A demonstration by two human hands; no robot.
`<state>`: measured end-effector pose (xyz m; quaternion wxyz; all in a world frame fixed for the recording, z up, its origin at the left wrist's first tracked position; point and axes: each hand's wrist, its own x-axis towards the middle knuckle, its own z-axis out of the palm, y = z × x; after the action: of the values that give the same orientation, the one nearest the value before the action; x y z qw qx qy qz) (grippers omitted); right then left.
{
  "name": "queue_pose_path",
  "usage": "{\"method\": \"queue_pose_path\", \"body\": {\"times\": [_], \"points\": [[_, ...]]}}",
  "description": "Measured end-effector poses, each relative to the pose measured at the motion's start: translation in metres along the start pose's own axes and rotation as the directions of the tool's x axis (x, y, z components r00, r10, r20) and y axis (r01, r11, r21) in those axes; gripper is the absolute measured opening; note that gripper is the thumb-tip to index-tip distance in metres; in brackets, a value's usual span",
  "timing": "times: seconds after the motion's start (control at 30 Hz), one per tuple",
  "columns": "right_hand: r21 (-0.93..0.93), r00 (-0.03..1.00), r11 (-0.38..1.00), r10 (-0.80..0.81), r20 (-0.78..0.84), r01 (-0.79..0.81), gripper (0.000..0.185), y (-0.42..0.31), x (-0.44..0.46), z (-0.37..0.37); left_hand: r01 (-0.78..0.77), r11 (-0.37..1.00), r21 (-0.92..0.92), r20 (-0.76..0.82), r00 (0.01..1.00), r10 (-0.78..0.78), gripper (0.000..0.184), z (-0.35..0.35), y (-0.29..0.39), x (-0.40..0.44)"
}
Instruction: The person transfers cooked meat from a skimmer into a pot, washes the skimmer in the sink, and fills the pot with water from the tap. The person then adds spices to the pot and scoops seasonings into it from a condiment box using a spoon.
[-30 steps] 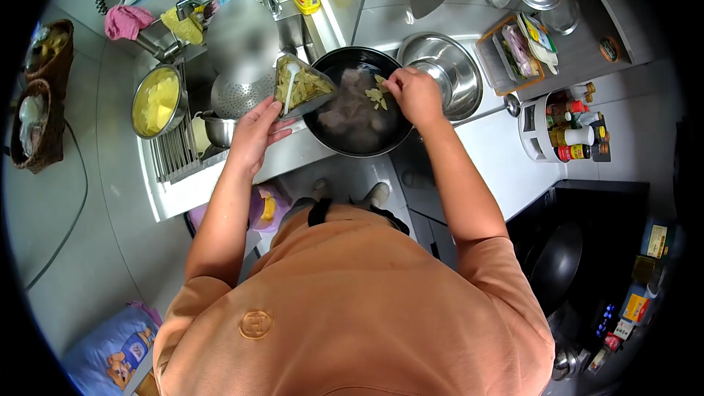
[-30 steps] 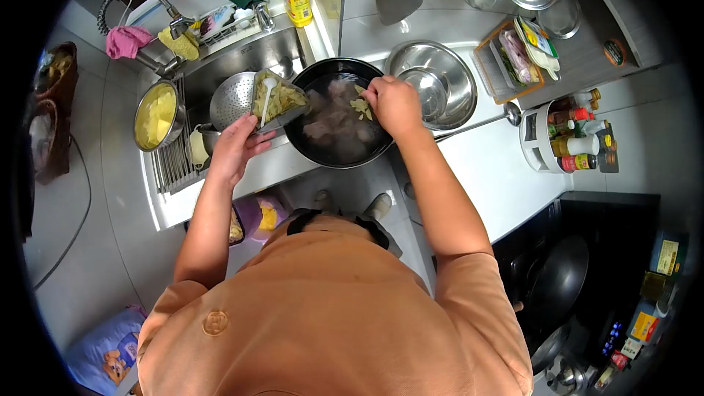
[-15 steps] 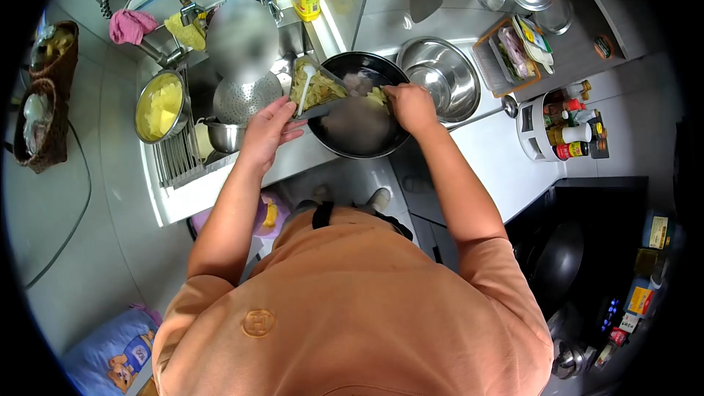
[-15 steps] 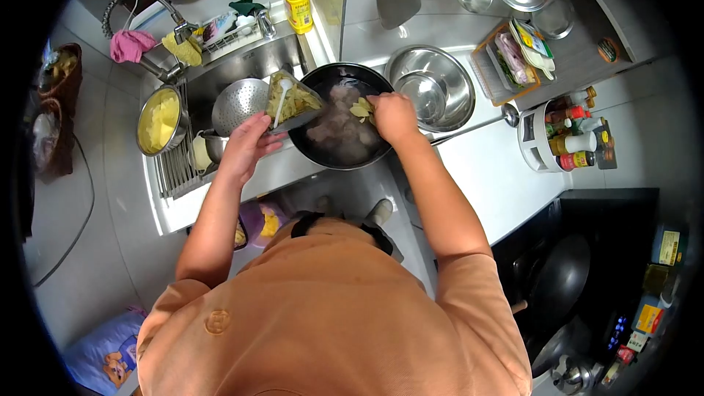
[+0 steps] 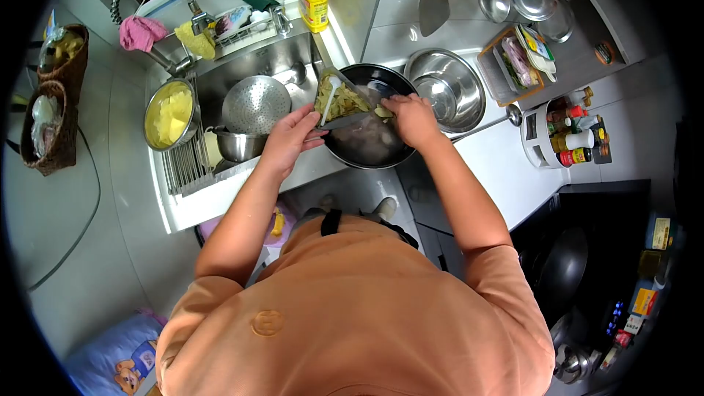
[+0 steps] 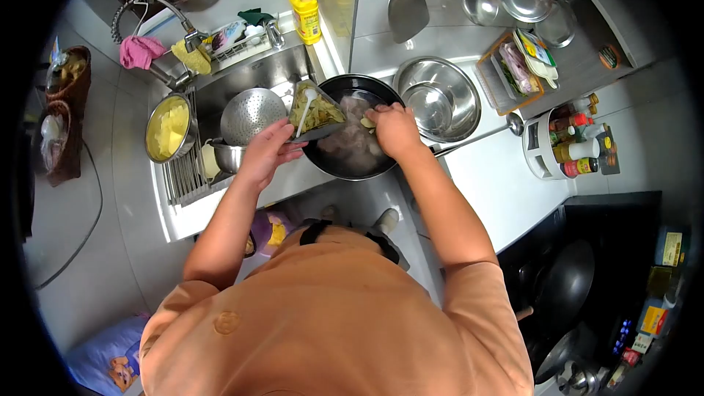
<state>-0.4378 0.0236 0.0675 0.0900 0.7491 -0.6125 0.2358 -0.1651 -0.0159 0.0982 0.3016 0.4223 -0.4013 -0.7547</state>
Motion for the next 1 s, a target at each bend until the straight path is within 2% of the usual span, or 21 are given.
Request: {"method": "queue_pose_path", "body": {"times": [0.03, 0.07, 0.17, 0.2, 0.23, 0.3, 0.33, 0.37, 0.4, 0.43, 0.47, 0.5, 0.57, 0.67, 0.77, 0.8, 0.9, 1.0], "points": [[-0.041, 0.999, 0.998, -0.048, 0.002, 0.048, 0.013, 0.003, -0.005, 0.003, -0.002, 1.000, 0.001, 0.014, 1.000, 0.002, 0.056, 0.002, 0.000, 0.002], [0.000, 0.982, 0.995, 0.103, 0.160, -0.105, 0.021, -0.008, 0.005, -0.018, -0.002, 1.000, 0.001, 0.028, 1.000, 0.002, 0.057, 0.005, 0.000, 0.004], [0.190, 0.898, 0.899, 0.336, 0.283, -0.396, 0.028, -0.014, 0.010, -0.034, 0.008, 1.000, 0.002, 0.083, 0.997, -0.008, 0.057, 0.017, 0.001, 0.012], [0.188, 0.888, 0.902, 0.312, 0.339, -0.389, 0.029, -0.010, 0.004, -0.034, 0.014, 1.000, 0.001, 0.104, 0.994, -0.014, 0.057, 0.024, 0.001, 0.017], [0.051, 0.976, 0.983, 0.166, 0.141, -0.175, 0.029, -0.007, -0.010, -0.034, 0.021, 1.000, 0.003, 0.132, 0.991, -0.021, 0.057, 0.034, 0.000, 0.023], [0.180, 0.970, 0.953, 0.242, 0.020, -0.242, 0.032, 0.002, -0.021, -0.046, 0.035, 0.999, 0.028, 0.149, 0.988, -0.039, 0.057, 0.052, 0.000, 0.032], [0.309, 0.947, 0.901, 0.320, -0.004, -0.303, 0.032, 0.012, -0.027, -0.052, 0.045, 0.998, 0.044, 0.169, 0.984, -0.052, 0.056, 0.065, -0.001, 0.037], [0.425, 0.877, 0.775, 0.468, 0.112, -0.467, 0.028, 0.018, -0.035, -0.066, 0.053, 0.997, 0.052, 0.207, 0.976, -0.062, 0.055, 0.081, 0.001, 0.039], [0.689, 0.791, 0.484, 0.572, 0.217, -0.539, 0.027, 0.025, -0.048, -0.071, 0.054, 0.997, 0.056, 0.244, 0.968, -0.066, 0.054, 0.097, -0.003, 0.045], [0.857, 0.715, 0.123, 0.616, 0.330, -0.501, 0.026, 0.032, -0.062, -0.076, 0.052, 0.997, 0.059, 0.281, 0.957, -0.066, 0.053, 0.117, -0.008, 0.051], [0.855, 0.616, -0.100, 0.651, 0.442, -0.509, 0.029, 0.033, -0.070, -0.100, 0.065, 0.996, 0.066, 0.279, 0.957, -0.081, 0.051, 0.139, -0.013, 0.055], [0.870, 0.562, -0.214, 0.689, 0.458, -0.445, 0.030, 0.041, -0.084, -0.112, 0.067, 0.996, 0.061, 0.326, 0.942, -0.084, 0.051, 0.165, -0.016, 0.057], [0.894, 0.409, -0.261, 0.818, 0.405, -0.364, 0.033, 0.056, -0.111, -0.129, 0.043, 0.988, 0.146, 0.427, 0.899, -0.102, 0.052, 0.212, -0.028, 0.064], [0.910, 0.257, -0.323, 0.885, 0.388, -0.260, 0.033, 0.087, -0.160, -0.149, 0.119, 0.978, 0.170, 0.475, 0.860, -0.187, 0.052, 0.291, -0.051, 0.070], [0.915, 0.095, -0.365, 0.919, 0.384, -0.169, 0.035, 0.120, -0.205, -0.168, 0.075, 0.956, 0.284, 0.573, 0.786, -0.232, 0.054, 0.357, -0.089, 0.089], [0.903, 0.134, -0.402, 0.897, 0.422, -0.150, 0.033, 0.130, -0.218, -0.177, 0.076, 0.950, 0.303, 0.603, 0.757, -0.253, 0.052, 0.377, -0.101, 0.094], [0.926, 0.135, -0.363, 0.917, 0.375, -0.109, 0.029, 0.171, -0.257, -0.172, 0.071, 0.928, 0.366, 0.637, 0.707, -0.306, 0.052, 0.433, -0.145, 0.108], [0.948, 0.059, -0.317, 0.946, 0.318, -0.020, 0.023, 0.211, -0.294, -0.164, 0.088, 0.890, 0.448, 0.632, 0.673, -0.385, 0.057, 0.475, -0.183, 0.119]]}}
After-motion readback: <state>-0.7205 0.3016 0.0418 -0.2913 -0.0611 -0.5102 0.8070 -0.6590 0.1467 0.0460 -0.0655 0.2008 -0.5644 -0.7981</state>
